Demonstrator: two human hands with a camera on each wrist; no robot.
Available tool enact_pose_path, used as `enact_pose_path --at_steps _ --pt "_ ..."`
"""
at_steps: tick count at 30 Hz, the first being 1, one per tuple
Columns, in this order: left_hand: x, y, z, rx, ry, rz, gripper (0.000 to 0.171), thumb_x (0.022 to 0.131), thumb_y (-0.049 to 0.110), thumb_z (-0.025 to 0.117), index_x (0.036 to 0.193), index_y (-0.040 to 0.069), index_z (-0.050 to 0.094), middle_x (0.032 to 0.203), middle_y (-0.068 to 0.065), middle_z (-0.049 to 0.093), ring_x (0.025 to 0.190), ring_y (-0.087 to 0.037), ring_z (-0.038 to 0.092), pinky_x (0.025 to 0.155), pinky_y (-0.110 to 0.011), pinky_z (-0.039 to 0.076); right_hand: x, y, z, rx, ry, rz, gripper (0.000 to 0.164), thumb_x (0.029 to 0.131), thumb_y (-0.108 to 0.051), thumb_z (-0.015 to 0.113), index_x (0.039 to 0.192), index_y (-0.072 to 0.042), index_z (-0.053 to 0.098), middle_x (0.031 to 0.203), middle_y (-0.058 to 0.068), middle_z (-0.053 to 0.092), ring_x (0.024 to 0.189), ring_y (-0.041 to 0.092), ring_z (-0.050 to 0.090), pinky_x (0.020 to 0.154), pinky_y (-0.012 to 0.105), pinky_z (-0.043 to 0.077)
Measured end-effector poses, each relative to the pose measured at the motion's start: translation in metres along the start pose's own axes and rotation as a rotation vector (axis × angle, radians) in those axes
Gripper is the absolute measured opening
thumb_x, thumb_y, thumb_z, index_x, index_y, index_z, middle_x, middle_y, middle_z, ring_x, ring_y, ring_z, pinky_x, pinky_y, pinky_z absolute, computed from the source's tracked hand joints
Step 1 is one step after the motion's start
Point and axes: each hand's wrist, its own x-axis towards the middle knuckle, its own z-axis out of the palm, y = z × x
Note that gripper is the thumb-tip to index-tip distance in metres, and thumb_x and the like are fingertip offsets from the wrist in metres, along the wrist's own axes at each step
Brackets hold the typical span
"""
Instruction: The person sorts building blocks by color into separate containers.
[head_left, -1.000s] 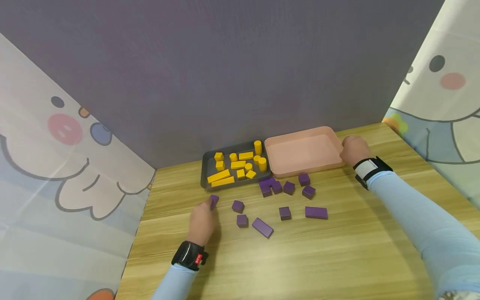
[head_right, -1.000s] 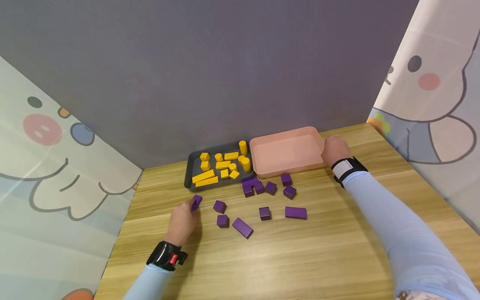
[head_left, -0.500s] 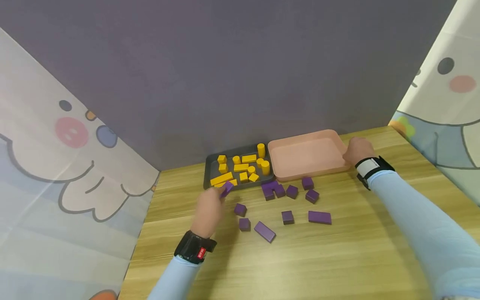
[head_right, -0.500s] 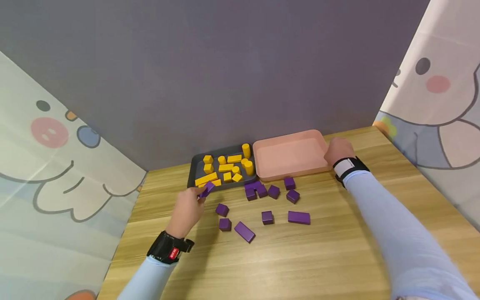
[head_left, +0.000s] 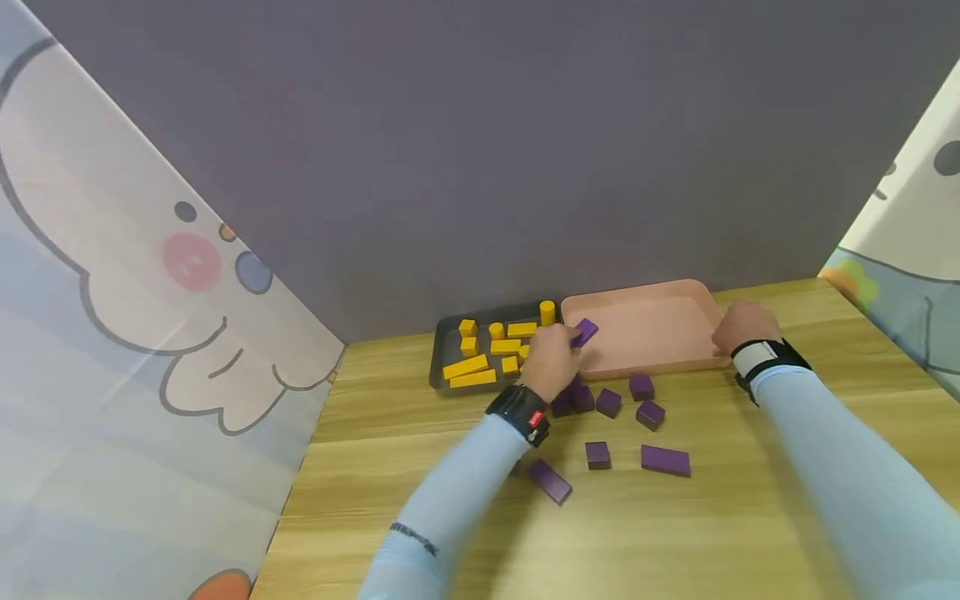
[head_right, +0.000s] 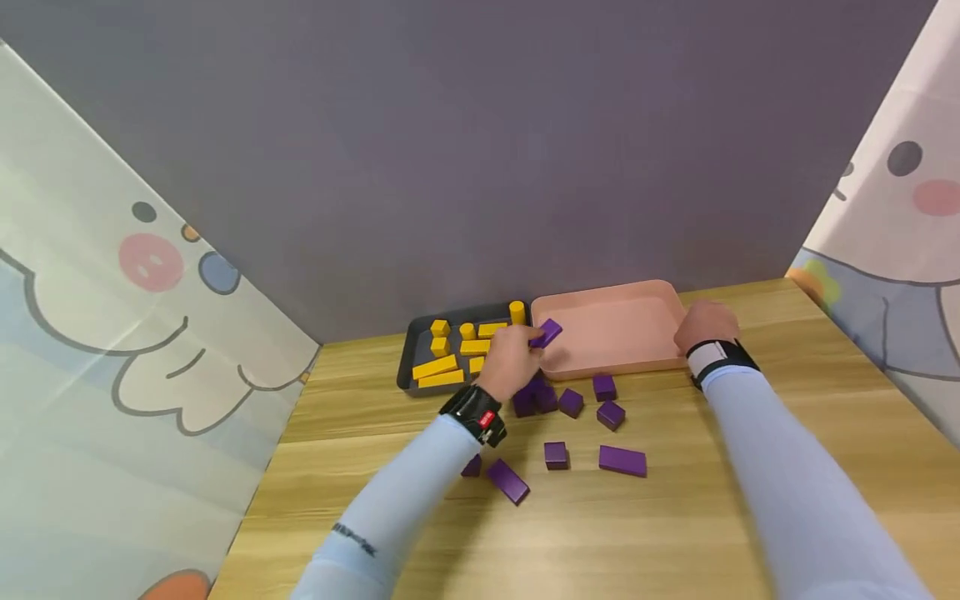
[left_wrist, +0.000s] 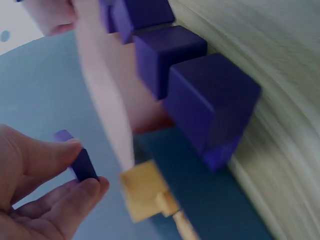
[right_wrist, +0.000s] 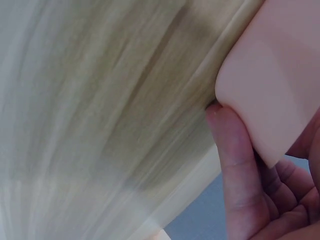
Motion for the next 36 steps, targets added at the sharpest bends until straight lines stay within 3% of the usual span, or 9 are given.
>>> enact_pose_path --at_steps 3,5,9,14,21,28,36 --pt "0.016 0.011 0.021 0.014 -0.033 -0.048 0.029 0.092 0.02 0.077 0.122 0.016 0.077 0.115 -0.004 0.078 0.094 -0.014 0.073 0.084 -0.025 0.062 -0.002 0.005 -0.002 -0.02 0.001 0.006 0.026 0.078 -0.011 0.07 0.057 0.0 0.06 0.062 0.015 0.06 0.06 0.032 0.057 0.051 0.038 0.048" --pt "0.023 0.014 0.029 0.015 -0.047 -0.09 0.027 0.093 0.025 0.076 0.119 0.017 0.078 0.114 -0.004 0.078 0.091 -0.013 0.072 0.084 -0.026 0.062 -0.002 0.003 -0.003 -0.041 -0.002 0.007 0.026 0.079 -0.011 0.069 0.057 0.0 0.06 0.064 0.017 0.06 0.061 0.033 0.058 0.052 0.04 0.05" --pt "0.03 0.016 0.039 0.052 -0.06 -0.106 0.023 0.094 0.025 0.075 0.113 0.015 0.08 0.11 -0.003 0.079 0.09 -0.013 0.072 0.084 -0.024 0.062 -0.005 -0.003 -0.002 -0.07 -0.005 0.003 0.025 0.08 -0.011 0.066 0.06 0.003 0.061 0.067 0.02 0.063 0.063 0.036 0.061 0.056 0.046 0.054" --pt "0.036 0.018 0.042 0.09 -0.073 -0.103 0.023 0.094 0.021 0.075 0.114 0.011 0.078 0.111 -0.003 0.078 0.094 -0.016 0.074 0.09 -0.028 0.061 -0.007 -0.011 -0.002 -0.083 0.002 0.007 0.023 0.08 -0.011 0.065 0.064 0.006 0.062 0.069 0.023 0.064 0.065 0.038 0.062 0.058 0.049 0.056" --pt "0.042 0.015 0.051 0.07 -0.075 -0.102 0.023 0.096 0.023 0.072 0.114 0.007 0.074 0.107 -0.005 0.078 0.086 -0.014 0.07 0.082 -0.025 0.062 -0.005 -0.013 0.002 -0.103 0.039 0.043 0.023 0.08 -0.01 0.067 0.066 0.007 0.061 0.066 0.02 0.06 0.063 0.036 0.059 0.053 0.043 0.052" --pt "0.047 0.015 0.054 0.091 -0.1 -0.114 0.026 0.093 0.02 0.076 0.115 0.007 0.073 0.106 -0.005 0.078 0.084 -0.014 0.07 0.081 -0.024 0.062 -0.005 -0.017 0.003 -0.123 0.043 0.066 0.028 0.08 -0.012 0.07 0.078 0.014 0.058 0.075 0.028 0.061 0.07 0.041 0.061 0.063 0.051 0.057" --pt "0.053 0.019 0.052 0.112 -0.123 -0.118 0.028 0.092 0.018 0.076 0.117 0.006 0.074 0.107 -0.007 0.078 0.086 -0.016 0.073 0.08 -0.024 0.062 -0.005 -0.019 -0.002 -0.107 0.027 0.088 0.026 0.079 -0.012 0.073 0.077 0.012 0.064 0.077 0.028 0.064 0.072 0.04 0.062 0.062 0.048 0.056"
